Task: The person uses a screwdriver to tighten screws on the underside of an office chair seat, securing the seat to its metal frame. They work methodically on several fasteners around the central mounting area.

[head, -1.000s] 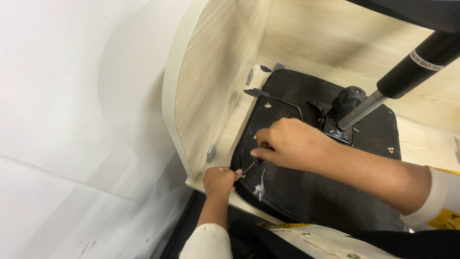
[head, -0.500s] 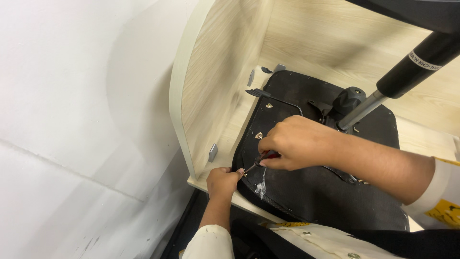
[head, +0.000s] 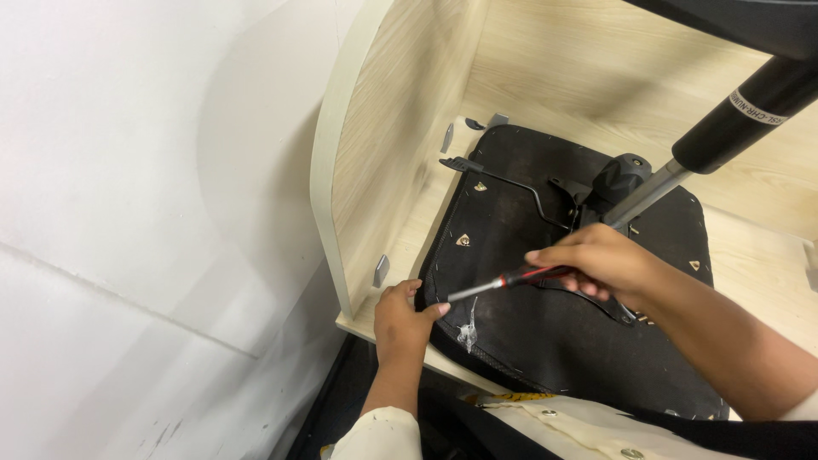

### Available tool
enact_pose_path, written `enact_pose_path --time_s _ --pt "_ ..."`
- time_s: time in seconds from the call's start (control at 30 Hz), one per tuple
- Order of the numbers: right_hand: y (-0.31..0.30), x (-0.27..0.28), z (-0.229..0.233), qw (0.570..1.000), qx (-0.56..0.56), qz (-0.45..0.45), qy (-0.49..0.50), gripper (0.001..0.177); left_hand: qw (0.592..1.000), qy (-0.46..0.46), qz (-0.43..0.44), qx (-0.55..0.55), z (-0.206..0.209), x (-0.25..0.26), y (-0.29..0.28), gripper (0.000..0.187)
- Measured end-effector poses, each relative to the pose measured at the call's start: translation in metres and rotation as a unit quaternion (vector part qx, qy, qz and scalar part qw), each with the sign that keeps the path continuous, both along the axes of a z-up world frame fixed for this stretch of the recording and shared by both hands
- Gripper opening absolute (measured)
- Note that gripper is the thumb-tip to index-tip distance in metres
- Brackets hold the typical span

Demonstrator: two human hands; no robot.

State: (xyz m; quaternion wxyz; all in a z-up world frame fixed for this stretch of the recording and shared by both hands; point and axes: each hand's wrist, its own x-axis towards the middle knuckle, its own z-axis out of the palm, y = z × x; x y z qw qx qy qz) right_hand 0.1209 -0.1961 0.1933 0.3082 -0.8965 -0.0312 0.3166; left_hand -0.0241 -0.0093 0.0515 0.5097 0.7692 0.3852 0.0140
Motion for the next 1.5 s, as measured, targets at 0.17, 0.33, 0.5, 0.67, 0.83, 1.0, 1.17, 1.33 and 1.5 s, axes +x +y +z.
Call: enact_pose_path --time_s 0.17,0.33,0.5,0.67,0.83,1.0,1.17,1.33,1.5 --pt "-0.065 0.014 -0.058 0.924 0.265 -0.232 0.152 0.032 0.999 0.007 0.03 -0.017 0.011 -0.002 -0.004 0.064" --pt "-0.102 0.007 -0.1 0.753 0.485 -0.322 0.305 0.031 0.997 0.054 0.039 -0.044 0.019 0.006 -0.006 0.058" --pt "-0.114 -0.008 -0.109 0.715 0.525 -0.35 0.302 0.036 0.998 0.058 0.028 -0.028 0.025 0.008 -0.006 0.053" --pt "-0.11 -0.025 -0.102 0.669 0.586 -0.32 0.325 0.043 0.99 0.129 -0.042 0.034 0.036 0.017 -0.007 0.038" --pt "-0.107 -0.04 -0.101 0.666 0.592 -0.291 0.348 0.05 0.98 0.109 -0.095 0.139 0.044 0.03 -0.023 0.046" --pt "-0.109 -0.037 -0.106 0.817 0.447 -0.277 0.235 0.019 0.952 0.091 -0.187 0.224 0.047 0.044 -0.038 0.065" --pt "-0.125 -0.034 -0.117 0.893 0.317 -0.317 0.04 0.009 0.929 0.071 -0.201 0.301 0.042 0.057 -0.045 0.065" --pt "-0.146 -0.037 -0.129 0.878 0.182 -0.433 -0.096 0.025 0.899 -0.032 -0.286 0.329 0.018 0.074 -0.061 0.059" --pt "-0.16 -0.046 -0.138 0.837 0.123 -0.509 -0.156 0.026 0.871 -0.11 -0.4 0.263 -0.007 0.082 -0.078 0.064"
